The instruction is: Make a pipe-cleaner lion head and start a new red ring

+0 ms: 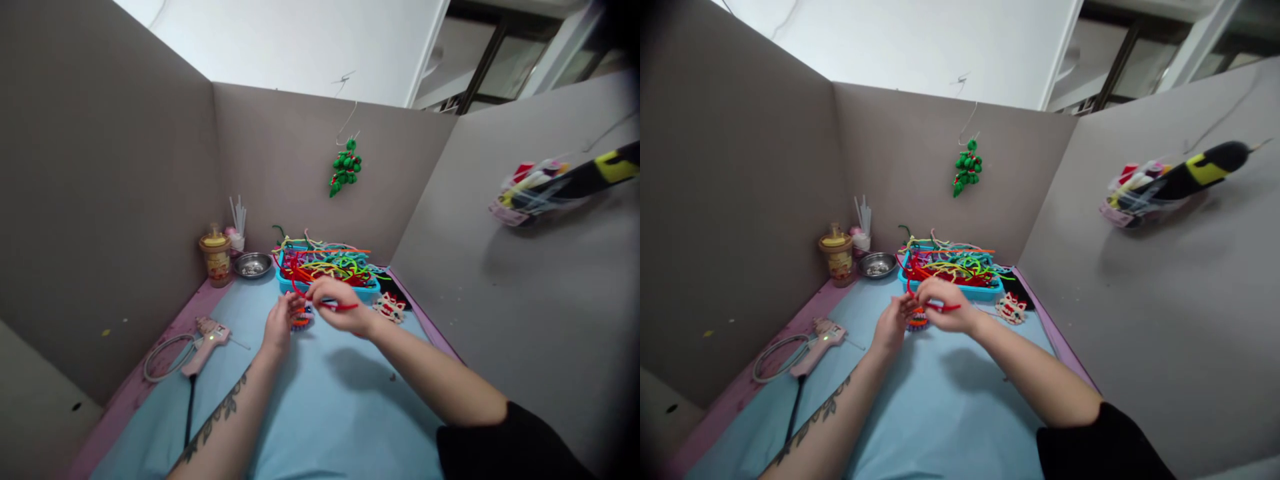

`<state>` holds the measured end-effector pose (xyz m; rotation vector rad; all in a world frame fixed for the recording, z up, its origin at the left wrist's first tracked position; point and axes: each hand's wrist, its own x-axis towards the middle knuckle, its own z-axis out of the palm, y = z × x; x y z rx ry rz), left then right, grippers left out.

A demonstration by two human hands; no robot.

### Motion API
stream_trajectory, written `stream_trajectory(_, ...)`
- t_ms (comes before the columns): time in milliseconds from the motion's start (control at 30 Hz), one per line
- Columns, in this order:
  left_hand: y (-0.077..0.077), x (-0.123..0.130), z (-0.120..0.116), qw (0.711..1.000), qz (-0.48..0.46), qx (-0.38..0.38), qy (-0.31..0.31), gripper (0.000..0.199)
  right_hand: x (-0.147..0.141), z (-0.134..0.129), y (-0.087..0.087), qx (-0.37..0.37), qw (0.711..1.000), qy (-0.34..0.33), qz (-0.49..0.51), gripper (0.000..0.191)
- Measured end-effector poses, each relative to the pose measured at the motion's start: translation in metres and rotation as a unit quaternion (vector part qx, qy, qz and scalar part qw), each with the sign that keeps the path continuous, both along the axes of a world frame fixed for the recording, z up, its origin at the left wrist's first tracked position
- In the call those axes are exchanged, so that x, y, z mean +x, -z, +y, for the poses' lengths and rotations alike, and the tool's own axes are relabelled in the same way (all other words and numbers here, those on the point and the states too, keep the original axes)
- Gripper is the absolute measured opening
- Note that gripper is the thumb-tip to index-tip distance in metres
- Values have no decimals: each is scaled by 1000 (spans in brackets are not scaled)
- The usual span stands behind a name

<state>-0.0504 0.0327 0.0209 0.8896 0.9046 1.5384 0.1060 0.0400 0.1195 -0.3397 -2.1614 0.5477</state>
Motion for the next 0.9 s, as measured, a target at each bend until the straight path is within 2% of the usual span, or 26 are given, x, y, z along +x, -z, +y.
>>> stream_trajectory(67, -1, -5, 2, 988, -133, -56, 48, 48, 8, -13, 24, -5, 998, -30, -57, 11)
stream_trajectory(133, -1, -9, 4, 975, -192, -90, 67, 30, 17, -19, 45, -32, 997, -23, -66, 11)
stream_trajectory(200, -1, -13, 5, 967, -211, -109, 96, 20, 27, -20, 62, -74, 996, -5, -50, 10)
stream_trajectory(267, -1, -14, 5, 962, -218, -113, 123, 20, 36, -18, 76, -135, 991, 15, -17, 7)
stream_trajectory(333, 0, -16, 6, 965, -213, -101, 113, 18, 44, -16, 89, -220, 975, 25, 24, 5)
stream_trajectory(400, 1, -18, 8, 976, -189, -80, 77, 16, 49, -14, 101, -324, 942, 27, 81, 9)
stream_trajectory(467, 2, -21, 9, 985, -152, -62, 48, 14, 52, -13, 111, -417, 895, 35, 157, 15)
stream_trajectory(533, 2, -23, 9, 991, -115, -56, 44, 14, 53, -12, 119, -479, 847, 57, 225, 20)
stream_trajectory(667, -1, -21, 5, 992, -76, -73, 63, 19, 59, -9, 128, -526, 787, 107, 304, 26)
stream_trajectory(800, -3, -17, 0, 991, -45, -76, 102, 43, 70, -3, 135, -547, 749, 116, 355, 31)
stream_trajectory(900, -3, -15, -5, 986, -5, -57, 154, 50, 77, 0, 138, -558, 729, 115, 379, 31)
